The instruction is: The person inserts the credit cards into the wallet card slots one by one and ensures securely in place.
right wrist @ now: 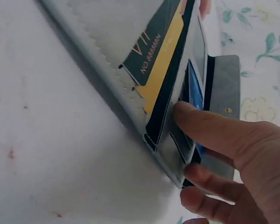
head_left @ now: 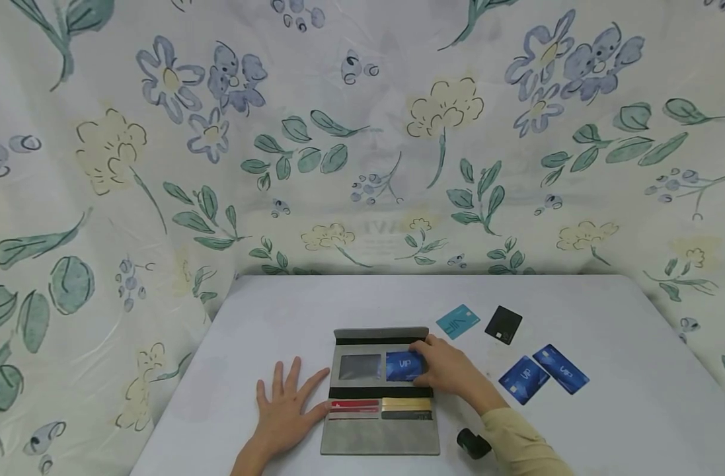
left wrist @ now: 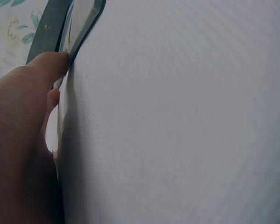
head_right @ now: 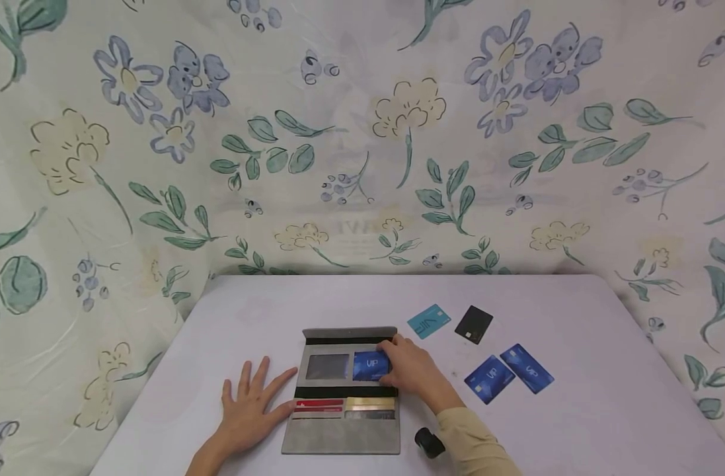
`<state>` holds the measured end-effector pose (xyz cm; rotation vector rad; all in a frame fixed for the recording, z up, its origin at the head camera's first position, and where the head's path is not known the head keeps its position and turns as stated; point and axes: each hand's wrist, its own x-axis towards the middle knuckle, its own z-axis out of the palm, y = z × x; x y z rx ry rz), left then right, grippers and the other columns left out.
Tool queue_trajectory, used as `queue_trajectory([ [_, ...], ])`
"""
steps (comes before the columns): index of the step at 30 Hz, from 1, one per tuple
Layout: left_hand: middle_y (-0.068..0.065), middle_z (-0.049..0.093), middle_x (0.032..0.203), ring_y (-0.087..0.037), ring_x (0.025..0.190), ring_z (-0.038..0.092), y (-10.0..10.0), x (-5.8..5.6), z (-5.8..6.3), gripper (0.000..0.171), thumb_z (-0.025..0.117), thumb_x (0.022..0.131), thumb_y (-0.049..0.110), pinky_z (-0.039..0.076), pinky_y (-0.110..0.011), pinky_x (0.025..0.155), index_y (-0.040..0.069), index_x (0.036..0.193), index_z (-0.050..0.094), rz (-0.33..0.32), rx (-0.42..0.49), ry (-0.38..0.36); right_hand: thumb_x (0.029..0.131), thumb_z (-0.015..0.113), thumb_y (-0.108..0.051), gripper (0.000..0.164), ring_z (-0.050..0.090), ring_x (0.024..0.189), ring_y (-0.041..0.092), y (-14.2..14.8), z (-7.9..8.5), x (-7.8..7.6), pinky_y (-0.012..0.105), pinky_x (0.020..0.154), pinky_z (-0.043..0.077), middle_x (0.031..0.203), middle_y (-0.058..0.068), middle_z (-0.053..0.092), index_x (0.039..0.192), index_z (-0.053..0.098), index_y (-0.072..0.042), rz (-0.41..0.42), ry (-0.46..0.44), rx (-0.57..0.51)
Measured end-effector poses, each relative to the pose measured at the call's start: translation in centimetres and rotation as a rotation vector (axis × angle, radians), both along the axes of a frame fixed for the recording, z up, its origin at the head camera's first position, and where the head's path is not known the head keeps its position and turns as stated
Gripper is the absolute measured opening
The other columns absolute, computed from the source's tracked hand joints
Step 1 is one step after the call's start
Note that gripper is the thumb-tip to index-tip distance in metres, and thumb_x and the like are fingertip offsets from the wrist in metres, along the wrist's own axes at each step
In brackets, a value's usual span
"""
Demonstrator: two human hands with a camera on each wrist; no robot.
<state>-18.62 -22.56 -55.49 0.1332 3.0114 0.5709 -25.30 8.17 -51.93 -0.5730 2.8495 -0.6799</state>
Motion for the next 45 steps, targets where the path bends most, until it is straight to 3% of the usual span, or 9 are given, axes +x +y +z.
queue_trajectory([
  [5,-0.027,0.017,0.161,-0.054,0.146,-0.002,0.0,0.0,0.0,0.067,0.060,0.089,0.061,-0.011,-0.075,0.106,0.027,0.145,0.049,0.001,0.010,-0.012,0.078,0.085,-0.021,0.056,0.063,0.108,0.030,-0.5,0.0,-0.2,0.049,0.096,0.051,0.117,0.012,0.066,0.127,0.062,-0.007,0.005,-0.034,0.004],
  [28,-0.027,0.018,0.161,-0.053,0.146,-0.001,0.2,0.0,0.3,0.066,0.060,0.088,0.060,-0.010,-0.075,0.107,0.026,0.144,0.050,-0.005,0.008,0.004,0.082,0.082,-0.022,0.054,0.064,0.101,0.025,-3.6,0.0,-0.5,0.043,0.089,0.055,0.115,0.013,0.066,0.127,0.058,-0.003,0.034,-0.023,0.044],
  [37,-0.027,0.019,0.160,-0.053,0.146,0.000,0.2,0.1,0.3,0.065,0.061,0.088,0.058,-0.009,-0.075,0.107,0.026,0.144,0.050,-0.003,0.018,0.009,0.085,0.077,-0.018,0.053,0.063,0.092,0.021,-5.0,0.6,-0.3,0.040,0.084,0.056,0.113,0.013,0.067,0.131,0.054,-0.004,0.079,-0.002,0.089],
  [41,-0.027,0.019,0.160,-0.054,0.146,0.000,0.1,0.1,0.2,0.065,0.062,0.088,0.058,-0.009,-0.075,0.107,0.026,0.144,0.051,-0.001,0.021,0.007,0.088,0.075,-0.019,0.052,0.064,0.098,0.021,-6.1,1.0,0.0,0.039,0.087,0.055,0.119,0.012,0.065,0.133,0.053,-0.007,0.106,0.004,0.133],
  [45,-0.027,0.020,0.160,-0.054,0.146,0.000,0.1,0.1,0.1,0.064,0.061,0.089,0.058,-0.009,-0.075,0.107,0.027,0.144,0.051,-0.005,0.024,0.012,0.090,0.074,-0.022,0.055,0.064,0.102,0.023,-7.2,1.2,0.6,0.041,0.090,0.054,0.124,0.013,0.060,0.137,0.050,-0.008,0.153,-0.018,0.086],
])
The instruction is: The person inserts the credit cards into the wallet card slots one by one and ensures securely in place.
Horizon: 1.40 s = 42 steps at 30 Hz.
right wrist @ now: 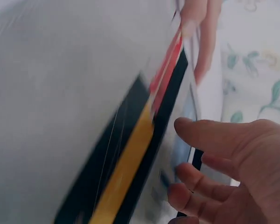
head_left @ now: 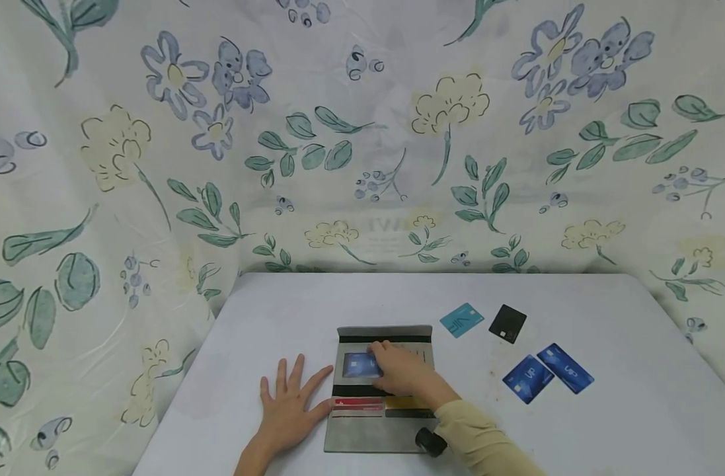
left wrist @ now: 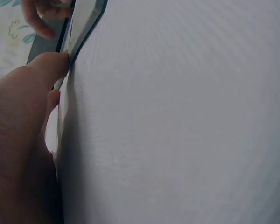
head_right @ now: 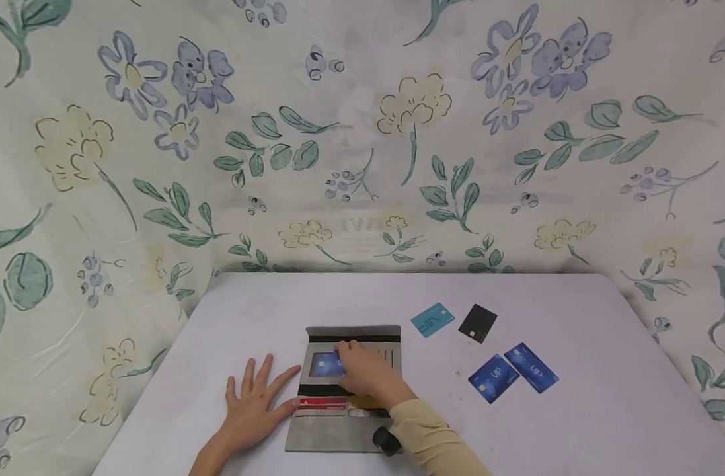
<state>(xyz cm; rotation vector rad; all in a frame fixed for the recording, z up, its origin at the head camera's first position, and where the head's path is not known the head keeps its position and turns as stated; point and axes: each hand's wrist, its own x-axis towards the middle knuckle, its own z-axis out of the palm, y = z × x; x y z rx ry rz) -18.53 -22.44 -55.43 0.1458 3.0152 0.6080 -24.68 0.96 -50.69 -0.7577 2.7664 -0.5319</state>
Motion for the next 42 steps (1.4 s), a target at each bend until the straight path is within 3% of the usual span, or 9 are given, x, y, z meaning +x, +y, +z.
queue_trajectory([
  [9,-0.027,0.019,0.160,-0.055,0.146,0.000,0.0,0.0,0.0,0.063,0.061,0.089,0.057,-0.008,-0.075,0.107,0.026,0.143,0.051,-0.001,-0.002,-0.005,0.090,0.072,-0.021,0.055,0.061,0.098,0.020,-0.6,0.0,0.7,0.041,0.092,0.053,0.128,0.010,0.055,0.140,0.049,-0.011,0.015,-0.021,-0.041],
  [14,-0.027,0.020,0.160,-0.055,0.146,0.001,0.1,0.0,0.1,0.063,0.062,0.089,0.056,-0.008,-0.076,0.107,0.026,0.143,0.051,-0.002,-0.008,-0.002,0.090,0.073,-0.019,0.052,0.058,0.090,0.015,0.6,-0.1,0.5,0.037,0.088,0.054,0.119,0.007,0.056,0.137,0.052,-0.011,0.008,-0.041,-0.075],
  [20,-0.028,0.020,0.160,-0.055,0.146,0.001,0.3,-0.1,0.3,0.064,0.064,0.088,0.055,-0.008,-0.076,0.107,0.025,0.144,0.051,0.005,-0.017,-0.009,0.089,0.074,-0.021,0.051,0.061,0.090,0.016,3.3,-0.8,0.3,0.037,0.081,0.056,0.118,0.008,0.059,0.135,0.054,-0.009,-0.012,-0.011,-0.055],
  [27,-0.029,0.020,0.159,-0.056,0.145,0.003,0.2,-0.1,0.4,0.064,0.064,0.088,0.055,-0.007,-0.076,0.106,0.024,0.143,0.052,0.010,-0.027,-0.002,0.087,0.075,-0.017,0.046,0.062,0.102,0.024,6.4,-1.6,0.8,0.045,0.089,0.055,0.126,0.013,0.059,0.129,0.058,-0.006,-0.061,0.025,-0.051],
  [30,-0.029,0.019,0.159,-0.056,0.145,0.000,0.0,0.0,0.4,0.065,0.064,0.088,0.055,-0.009,-0.076,0.106,0.024,0.144,0.051,0.012,-0.018,-0.016,0.083,0.077,-0.015,0.048,0.061,0.099,0.024,7.9,-1.7,1.1,0.045,0.085,0.055,0.118,0.011,0.061,0.127,0.060,-0.006,-0.085,0.061,-0.026],
  [34,-0.029,0.018,0.160,-0.056,0.145,0.000,-0.1,-0.1,0.3,0.066,0.063,0.088,0.058,-0.009,-0.076,0.106,0.024,0.144,0.050,0.015,-0.026,-0.019,0.081,0.080,-0.022,0.049,0.058,0.102,0.026,10.2,-1.9,1.2,0.050,0.086,0.053,0.113,0.008,0.062,0.125,0.062,-0.008,-0.108,0.104,0.040],
  [42,-0.028,0.017,0.160,-0.055,0.146,-0.001,0.0,-0.3,-0.1,0.067,0.062,0.088,0.059,-0.010,-0.076,0.106,0.025,0.145,0.050,0.015,-0.031,-0.021,0.081,0.080,-0.037,0.056,0.051,0.115,0.032,17.4,-2.1,0.9,0.063,0.093,0.040,0.123,0.009,0.062,0.127,0.062,-0.011,-0.151,0.178,0.158],
])
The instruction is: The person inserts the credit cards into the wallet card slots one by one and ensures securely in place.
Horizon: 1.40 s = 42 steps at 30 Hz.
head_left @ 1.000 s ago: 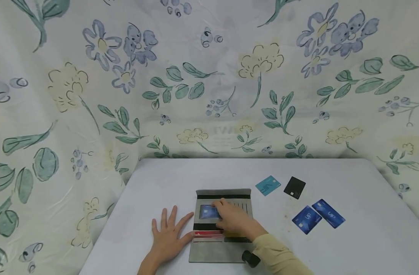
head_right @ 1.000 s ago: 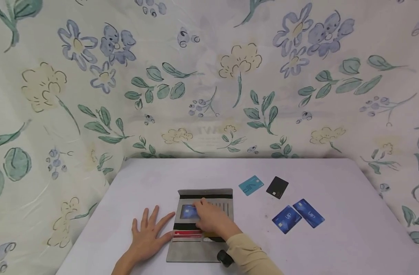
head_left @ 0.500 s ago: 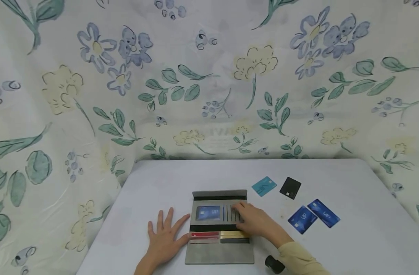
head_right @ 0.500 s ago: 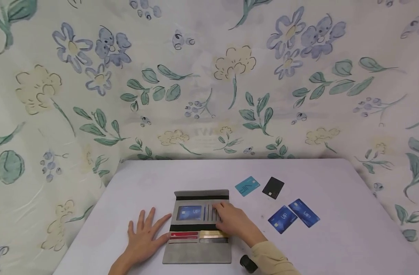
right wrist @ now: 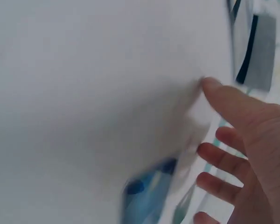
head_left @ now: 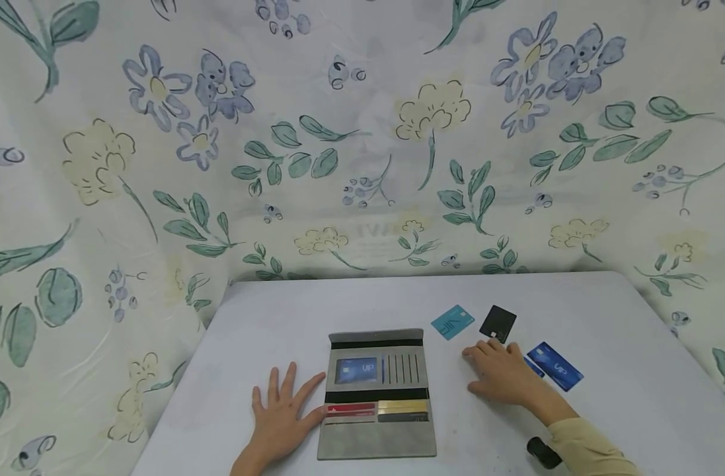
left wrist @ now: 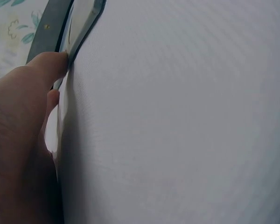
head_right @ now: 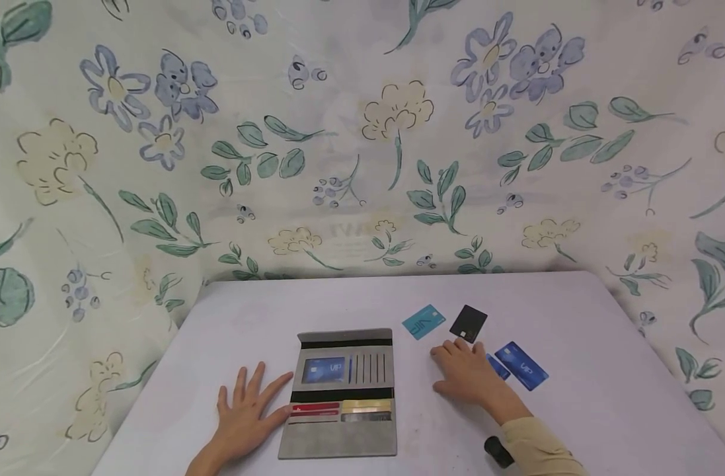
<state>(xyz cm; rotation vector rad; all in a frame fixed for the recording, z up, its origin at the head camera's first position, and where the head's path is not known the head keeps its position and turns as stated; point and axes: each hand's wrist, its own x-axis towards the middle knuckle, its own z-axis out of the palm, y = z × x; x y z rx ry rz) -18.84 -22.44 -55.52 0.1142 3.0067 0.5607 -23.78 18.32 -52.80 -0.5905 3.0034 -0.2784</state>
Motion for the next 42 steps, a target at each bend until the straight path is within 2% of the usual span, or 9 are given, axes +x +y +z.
queue_trajectory([
  [4,-0.028,0.017,0.160,-0.055,0.146,-0.001,-0.1,0.1,0.1,0.067,0.062,0.088,0.059,-0.010,-0.075,0.106,0.025,0.145,0.050,-0.003,0.006,0.004,0.082,0.078,-0.042,0.060,0.049,0.117,0.036,3.7,-0.2,0.0,0.066,0.089,0.037,0.127,0.013,0.060,0.130,0.059,-0.010,-0.025,0.039,-0.012],
  [9,-0.028,0.018,0.160,-0.055,0.146,0.000,-0.1,0.2,0.3,0.066,0.062,0.089,0.059,-0.009,-0.076,0.106,0.025,0.144,0.050,-0.005,0.015,0.010,0.085,0.074,-0.045,0.062,0.048,0.116,0.041,7.1,-0.1,-0.3,0.064,0.084,0.035,0.125,0.018,0.060,0.132,0.057,-0.008,-0.093,0.030,-0.030],
  [12,-0.028,0.018,0.160,-0.055,0.146,-0.001,0.0,0.2,0.3,0.066,0.062,0.089,0.058,-0.009,-0.076,0.106,0.024,0.144,0.050,-0.005,0.016,0.006,0.086,0.073,-0.043,0.064,0.047,0.115,0.045,9.1,0.1,-0.4,0.063,0.082,0.034,0.126,0.022,0.059,0.133,0.055,-0.004,-0.151,-0.001,-0.042],
  [17,-0.027,0.018,0.160,-0.055,0.146,0.000,0.1,0.2,0.1,0.065,0.061,0.089,0.059,-0.008,-0.076,0.107,0.025,0.144,0.050,-0.006,0.011,0.015,0.084,0.074,-0.043,0.074,0.041,0.114,0.054,11.9,-0.2,0.0,0.071,0.083,0.032,0.128,0.032,0.049,0.135,0.048,0.004,-0.253,-0.076,-0.079],
  [23,-0.026,0.019,0.161,-0.055,0.146,0.001,0.2,0.2,0.1,0.066,0.060,0.089,0.060,-0.007,-0.076,0.107,0.027,0.145,0.049,-0.008,0.008,0.016,0.082,0.071,-0.057,0.099,0.028,0.117,0.061,14.1,-0.7,1.2,0.083,0.084,0.026,0.130,0.043,0.028,0.138,0.031,0.015,-0.409,-0.175,-0.160],
  [27,-0.026,0.018,0.161,-0.055,0.146,0.000,0.2,0.3,0.3,0.066,0.061,0.089,0.059,-0.008,-0.076,0.107,0.026,0.145,0.049,0.000,0.014,0.011,0.081,0.067,-0.067,0.110,0.023,0.117,0.062,15.0,-0.7,1.6,0.086,0.086,0.022,0.127,0.046,0.024,0.136,0.028,0.020,-0.494,-0.229,-0.170],
  [30,-0.026,0.019,0.160,-0.055,0.146,0.000,0.2,0.3,0.3,0.066,0.062,0.089,0.059,-0.008,-0.076,0.107,0.026,0.144,0.050,0.001,0.012,0.014,0.082,0.066,-0.066,0.105,0.022,0.116,0.063,15.8,-0.6,1.8,0.085,0.086,0.022,0.126,0.046,0.027,0.132,0.034,0.020,-0.510,-0.237,-0.162],
  [34,-0.026,0.018,0.161,-0.054,0.146,0.000,0.3,0.2,0.3,0.066,0.062,0.089,0.059,-0.008,-0.075,0.107,0.026,0.145,0.050,-0.001,0.008,0.005,0.086,0.068,-0.055,0.088,0.024,0.113,0.062,16.7,-0.5,2.0,0.082,0.084,0.027,0.123,0.044,0.030,0.127,0.041,0.019,-0.490,-0.227,-0.173],
  [42,-0.027,0.019,0.160,-0.054,0.146,0.000,0.2,0.2,0.3,0.065,0.063,0.089,0.057,-0.008,-0.075,0.107,0.025,0.144,0.050,0.000,0.004,0.004,0.085,0.074,-0.040,0.077,0.030,0.108,0.060,16.7,-0.8,1.7,0.078,0.081,0.028,0.117,0.043,0.040,0.123,0.043,0.019,-0.496,-0.209,-0.198],
])
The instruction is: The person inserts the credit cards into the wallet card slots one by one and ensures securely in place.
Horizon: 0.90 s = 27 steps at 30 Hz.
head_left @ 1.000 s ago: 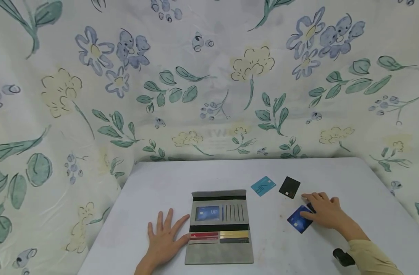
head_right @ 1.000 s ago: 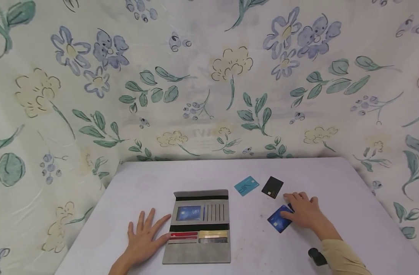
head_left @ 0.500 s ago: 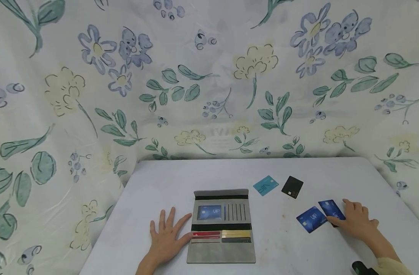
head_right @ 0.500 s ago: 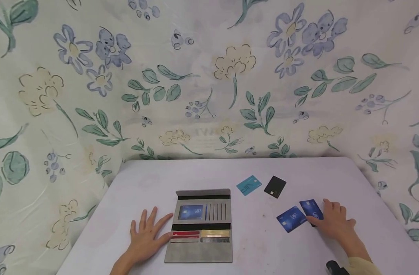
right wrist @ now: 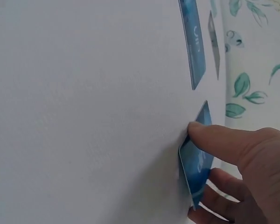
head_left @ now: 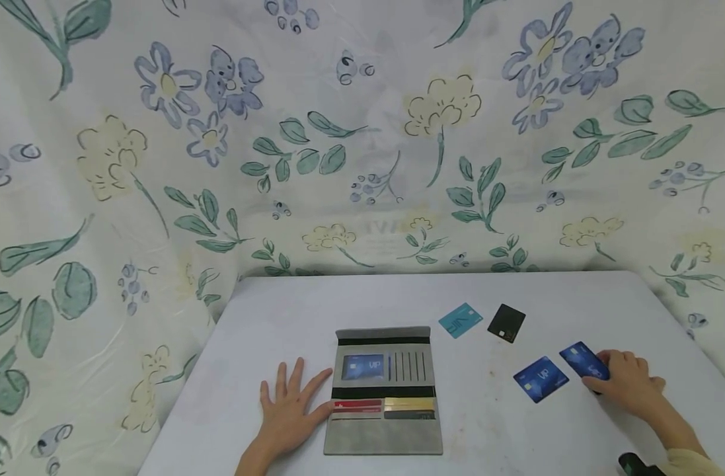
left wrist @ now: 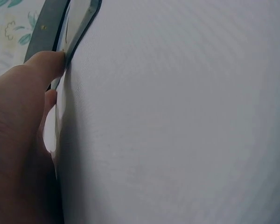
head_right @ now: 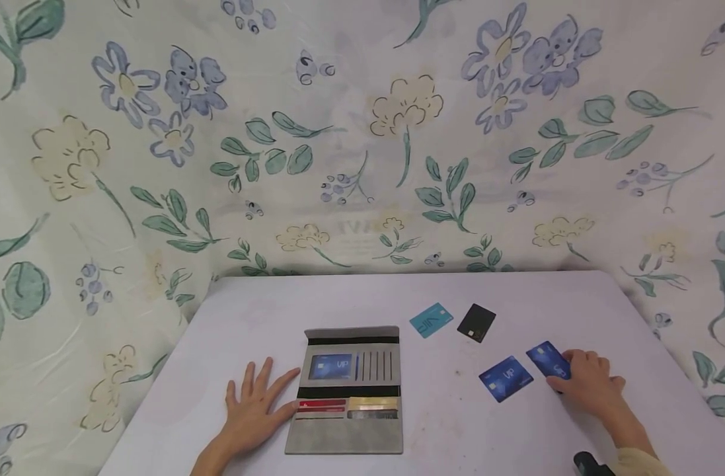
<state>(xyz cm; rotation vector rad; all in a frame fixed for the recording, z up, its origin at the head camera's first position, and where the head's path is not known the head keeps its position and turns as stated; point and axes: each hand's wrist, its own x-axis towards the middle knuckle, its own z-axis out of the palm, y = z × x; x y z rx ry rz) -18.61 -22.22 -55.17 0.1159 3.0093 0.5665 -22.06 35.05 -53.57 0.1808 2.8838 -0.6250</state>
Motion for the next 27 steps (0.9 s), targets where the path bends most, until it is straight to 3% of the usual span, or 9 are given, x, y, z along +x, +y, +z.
queue_trajectory([
  [4,-0.026,0.019,0.160,-0.054,0.146,0.000,-0.1,0.0,-0.1,0.066,0.063,0.088,0.057,-0.008,-0.075,0.107,0.026,0.145,0.050,0.003,-0.003,0.004,0.084,0.073,-0.032,0.072,0.039,0.106,0.059,-0.6,0.1,-0.2,0.075,0.080,0.030,0.116,0.043,0.045,0.126,0.042,0.017,0.005,0.022,0.032],
  [14,-0.026,0.018,0.161,-0.054,0.146,-0.001,-0.2,-0.1,-0.5,0.067,0.063,0.088,0.059,-0.010,-0.075,0.107,0.027,0.145,0.049,0.010,-0.012,-0.002,0.079,0.075,-0.033,0.070,0.051,0.103,0.055,-0.9,0.5,-0.2,0.075,0.079,0.037,0.116,0.041,0.051,0.122,0.050,0.016,0.065,0.019,0.152],
  [22,-0.026,0.018,0.161,-0.053,0.146,-0.001,-0.1,-0.1,-0.4,0.066,0.064,0.087,0.057,-0.009,-0.076,0.107,0.026,0.144,0.050,0.009,-0.001,0.003,0.080,0.075,-0.035,0.071,0.052,0.104,0.057,-1.3,0.8,-0.2,0.076,0.080,0.036,0.117,0.041,0.051,0.123,0.050,0.016,0.062,0.033,0.166],
  [27,-0.026,0.018,0.161,-0.053,0.146,0.000,-0.1,0.0,-0.2,0.066,0.064,0.088,0.058,-0.009,-0.076,0.107,0.027,0.144,0.050,0.010,-0.009,0.002,0.081,0.075,-0.033,0.069,0.052,0.104,0.057,-2.2,1.1,-0.4,0.074,0.078,0.036,0.117,0.041,0.052,0.123,0.051,0.016,0.081,0.092,0.163],
])
